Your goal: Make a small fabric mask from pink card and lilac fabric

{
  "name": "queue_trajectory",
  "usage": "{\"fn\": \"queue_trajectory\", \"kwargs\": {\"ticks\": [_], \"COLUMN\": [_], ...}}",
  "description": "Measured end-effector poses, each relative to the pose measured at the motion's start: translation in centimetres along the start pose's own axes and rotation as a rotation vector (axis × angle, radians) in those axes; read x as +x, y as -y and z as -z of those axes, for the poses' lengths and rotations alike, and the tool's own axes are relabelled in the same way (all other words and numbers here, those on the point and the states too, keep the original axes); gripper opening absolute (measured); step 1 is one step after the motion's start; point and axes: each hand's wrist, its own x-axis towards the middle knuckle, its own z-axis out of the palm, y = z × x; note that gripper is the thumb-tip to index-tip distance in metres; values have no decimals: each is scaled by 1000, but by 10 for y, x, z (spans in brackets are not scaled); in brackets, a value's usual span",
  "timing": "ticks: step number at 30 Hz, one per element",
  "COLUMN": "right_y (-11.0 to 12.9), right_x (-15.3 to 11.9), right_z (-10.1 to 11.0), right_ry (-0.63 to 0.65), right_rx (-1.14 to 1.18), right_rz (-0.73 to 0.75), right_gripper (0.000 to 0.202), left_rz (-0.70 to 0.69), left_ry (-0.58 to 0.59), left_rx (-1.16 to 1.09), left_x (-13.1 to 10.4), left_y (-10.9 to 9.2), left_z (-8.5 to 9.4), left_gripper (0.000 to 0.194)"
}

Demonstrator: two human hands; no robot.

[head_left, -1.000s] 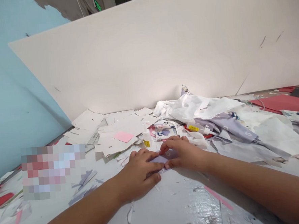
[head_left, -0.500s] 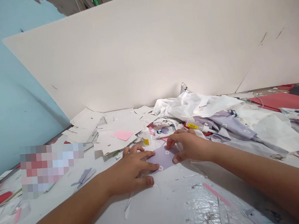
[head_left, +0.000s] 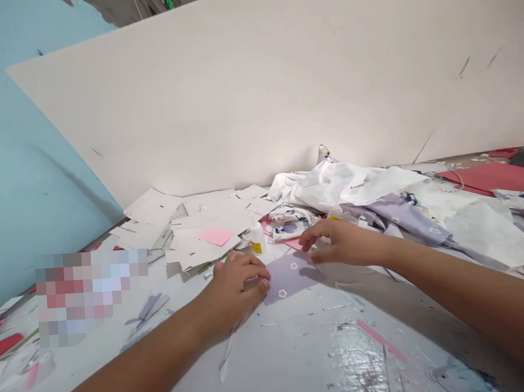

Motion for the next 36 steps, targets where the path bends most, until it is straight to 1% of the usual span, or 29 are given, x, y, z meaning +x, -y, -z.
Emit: {"fn": "queue_trajectory", "kwargs": {"ticks": [1,3,7,10,14,19,22,24,27,29,31,33,36], "right_y": [1,1,-3,-3,2,6,5,5,10,14,17,19,18], "right_x": [1,2,5,5,1,-5,-6,-6,-2,1,4,5,6], "right_z": [-1,-6,-18,-19,-12,-4,0,0,-7,-17,-28,-37,-42], "right_ry": [-33,-78,-41,-20,13,87,144,128,-16,-91,-86,-53,-21], "right_rx": [-13,-84,-200,-273,-344,-349,-327,-284,-187,-152,-151,-161,-167], "right_rz": [37,100,136,147,137,79,45,44,81,125,168,189,184], "right_gripper": [25,20,16,15,17,27,37,41,35,31,29,28,32], "left_rz": [26,41,-2,-26,-25,18,35,42,36,7,-23,-34,-25], "left_ry": [-66,-131,-172,-196,-177,-138,-149,-182,-245,-247,-213,-170,-119], "left_rx": [-7,23,135,207,270,281,259,235,197,184,182,180,176], "left_x": [2,6,8,6,3,-1,-2,-2,1,3,5,6,6], "left_y": [0,-1,1,2,2,2,3,3,2,0,-2,-3,-2], "left_z": [-5,-13,-19,-19,-16,-12,-13,-16,-21,-24,-26,-28,-30], "left_gripper": [25,24,24,24,23,25,27,28,29,29,29,31,37]}}
